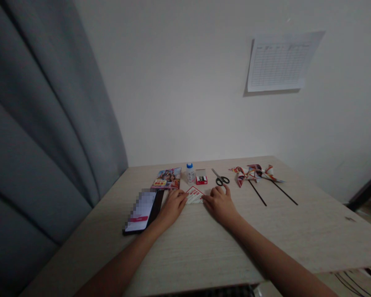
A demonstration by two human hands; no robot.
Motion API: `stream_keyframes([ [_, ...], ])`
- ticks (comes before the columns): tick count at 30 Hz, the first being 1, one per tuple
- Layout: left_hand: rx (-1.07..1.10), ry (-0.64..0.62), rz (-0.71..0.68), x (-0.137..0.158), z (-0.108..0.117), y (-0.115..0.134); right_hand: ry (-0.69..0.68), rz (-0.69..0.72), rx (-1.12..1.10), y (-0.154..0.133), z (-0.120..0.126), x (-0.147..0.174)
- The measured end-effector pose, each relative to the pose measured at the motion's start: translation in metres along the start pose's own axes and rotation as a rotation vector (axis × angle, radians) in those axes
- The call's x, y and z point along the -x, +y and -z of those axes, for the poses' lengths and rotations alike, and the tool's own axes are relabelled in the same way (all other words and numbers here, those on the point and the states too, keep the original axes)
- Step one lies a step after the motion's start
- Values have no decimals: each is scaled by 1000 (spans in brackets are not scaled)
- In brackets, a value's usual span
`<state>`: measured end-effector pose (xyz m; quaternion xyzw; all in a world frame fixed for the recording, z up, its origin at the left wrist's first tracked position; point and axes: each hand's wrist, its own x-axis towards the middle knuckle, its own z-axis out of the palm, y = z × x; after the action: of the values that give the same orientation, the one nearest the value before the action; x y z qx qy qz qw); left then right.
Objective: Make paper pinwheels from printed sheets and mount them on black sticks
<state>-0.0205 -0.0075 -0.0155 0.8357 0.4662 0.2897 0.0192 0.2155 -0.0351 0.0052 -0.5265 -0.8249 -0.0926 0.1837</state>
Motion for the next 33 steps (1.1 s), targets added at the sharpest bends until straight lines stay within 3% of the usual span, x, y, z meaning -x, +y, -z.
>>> stream_keyframes([
  [33, -148, -55, -23, 2, -3, 3, -26, -64, -2, -3, -1, -1],
])
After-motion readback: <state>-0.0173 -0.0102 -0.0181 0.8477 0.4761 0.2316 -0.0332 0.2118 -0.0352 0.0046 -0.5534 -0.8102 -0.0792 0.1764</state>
